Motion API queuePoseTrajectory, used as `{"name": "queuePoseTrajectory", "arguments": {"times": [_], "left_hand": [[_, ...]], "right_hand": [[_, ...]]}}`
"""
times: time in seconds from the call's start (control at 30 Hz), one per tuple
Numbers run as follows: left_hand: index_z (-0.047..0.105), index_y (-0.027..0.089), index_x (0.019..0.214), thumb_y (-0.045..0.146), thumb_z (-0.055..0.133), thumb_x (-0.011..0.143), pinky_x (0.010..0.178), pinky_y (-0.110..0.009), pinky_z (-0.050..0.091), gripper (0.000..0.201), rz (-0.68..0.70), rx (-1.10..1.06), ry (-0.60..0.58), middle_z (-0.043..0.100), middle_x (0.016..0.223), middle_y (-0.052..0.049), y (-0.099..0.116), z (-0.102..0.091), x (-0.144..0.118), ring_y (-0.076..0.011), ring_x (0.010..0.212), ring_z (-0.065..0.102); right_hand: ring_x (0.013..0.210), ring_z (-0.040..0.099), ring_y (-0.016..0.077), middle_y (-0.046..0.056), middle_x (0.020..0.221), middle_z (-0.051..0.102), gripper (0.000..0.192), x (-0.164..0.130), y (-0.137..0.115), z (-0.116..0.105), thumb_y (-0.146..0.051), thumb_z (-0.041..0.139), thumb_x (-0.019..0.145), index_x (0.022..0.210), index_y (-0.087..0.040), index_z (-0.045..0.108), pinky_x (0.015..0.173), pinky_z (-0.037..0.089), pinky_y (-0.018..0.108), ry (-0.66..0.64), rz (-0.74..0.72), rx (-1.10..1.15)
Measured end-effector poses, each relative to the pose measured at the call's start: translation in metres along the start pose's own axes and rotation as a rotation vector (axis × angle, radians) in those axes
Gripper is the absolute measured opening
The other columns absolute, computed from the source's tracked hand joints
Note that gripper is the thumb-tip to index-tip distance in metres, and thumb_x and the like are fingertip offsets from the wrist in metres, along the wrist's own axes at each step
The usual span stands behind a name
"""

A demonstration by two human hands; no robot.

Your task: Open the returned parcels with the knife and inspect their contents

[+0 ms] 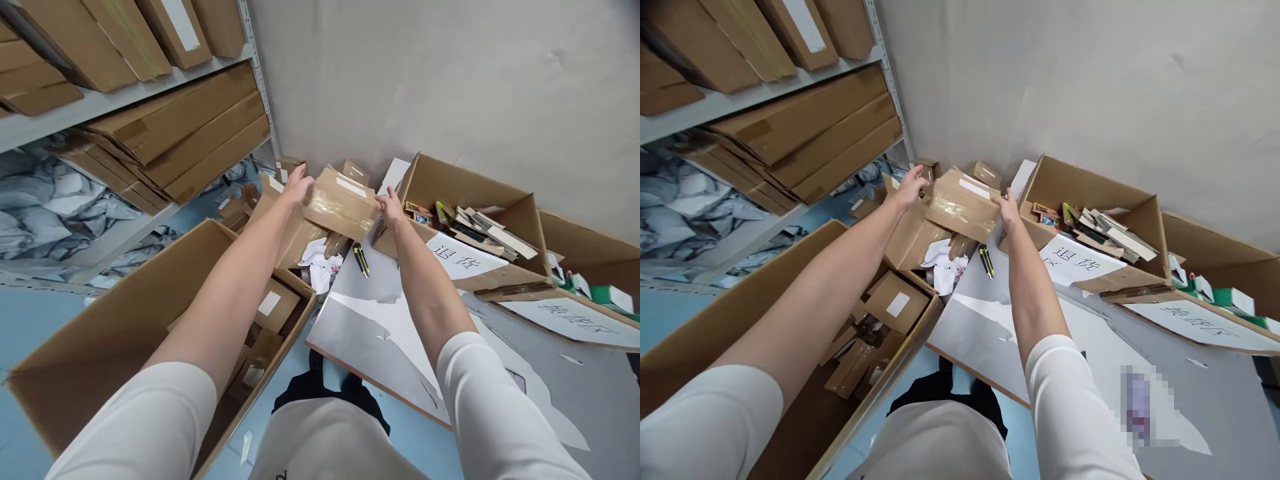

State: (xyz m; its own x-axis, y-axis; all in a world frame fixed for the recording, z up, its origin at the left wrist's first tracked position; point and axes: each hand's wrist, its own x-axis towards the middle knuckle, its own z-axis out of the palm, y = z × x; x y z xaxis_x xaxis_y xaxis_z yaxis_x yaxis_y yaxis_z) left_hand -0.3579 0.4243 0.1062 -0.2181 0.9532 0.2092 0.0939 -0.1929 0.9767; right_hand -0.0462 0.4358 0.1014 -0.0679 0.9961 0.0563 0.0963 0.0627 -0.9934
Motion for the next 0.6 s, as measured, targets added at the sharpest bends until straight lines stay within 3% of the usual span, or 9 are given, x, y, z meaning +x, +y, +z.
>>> {"name": "queuePoseTrajectory", "arguments": {"times": [0.1,0.33,0.47,0.6], "left_hand": [[0.050,0.019,0.130,0.019,0.063,0.066,0.116,-0.052,0.019,0.066,0.071,0.016,0.034,0.046,0.144,-0.009,-0.002,-0.012,-0.003,-0.0316,0.139,0.034],[0.041,0.025,0.139,0.020,0.067,0.069,0.116,-0.054,0.016,0.075,0.175,-0.017,0.076,0.041,0.147,-0.007,0.020,-0.042,-0.023,-0.0316,0.141,0.029],[0.041,0.024,0.140,0.028,0.069,0.072,0.115,-0.056,0.016,0.074,0.190,-0.002,0.120,0.041,0.148,-0.009,0.037,-0.055,-0.050,-0.0325,0.141,0.028],[0.045,0.025,0.137,0.045,0.068,0.075,0.117,-0.047,0.021,0.068,0.228,0.034,0.217,0.043,0.147,-0.008,0.042,-0.074,-0.093,-0.0291,0.142,0.029]], "right_hand": [[0.132,0.041,0.0225,0.008,0.146,0.042,0.080,-0.004,-0.001,-0.003,-0.037,0.064,0.067,0.141,-0.028,0.035,0.108,0.034,0.050,0.055,0.124,0.005],[0.133,0.040,0.0257,0.011,0.148,0.039,0.079,-0.016,-0.025,-0.003,-0.045,0.065,0.069,0.140,-0.024,0.036,0.106,0.035,0.050,0.060,0.073,-0.024],[0.131,0.044,0.0261,0.011,0.146,0.041,0.078,-0.029,-0.029,0.011,-0.051,0.064,0.071,0.139,-0.025,0.037,0.104,0.038,0.050,0.037,0.024,-0.021],[0.132,0.043,0.0269,0.010,0.142,0.046,0.075,-0.049,-0.022,0.037,-0.061,0.062,0.071,0.134,-0.026,0.043,0.104,0.039,0.049,-0.035,-0.118,-0.032]]}}
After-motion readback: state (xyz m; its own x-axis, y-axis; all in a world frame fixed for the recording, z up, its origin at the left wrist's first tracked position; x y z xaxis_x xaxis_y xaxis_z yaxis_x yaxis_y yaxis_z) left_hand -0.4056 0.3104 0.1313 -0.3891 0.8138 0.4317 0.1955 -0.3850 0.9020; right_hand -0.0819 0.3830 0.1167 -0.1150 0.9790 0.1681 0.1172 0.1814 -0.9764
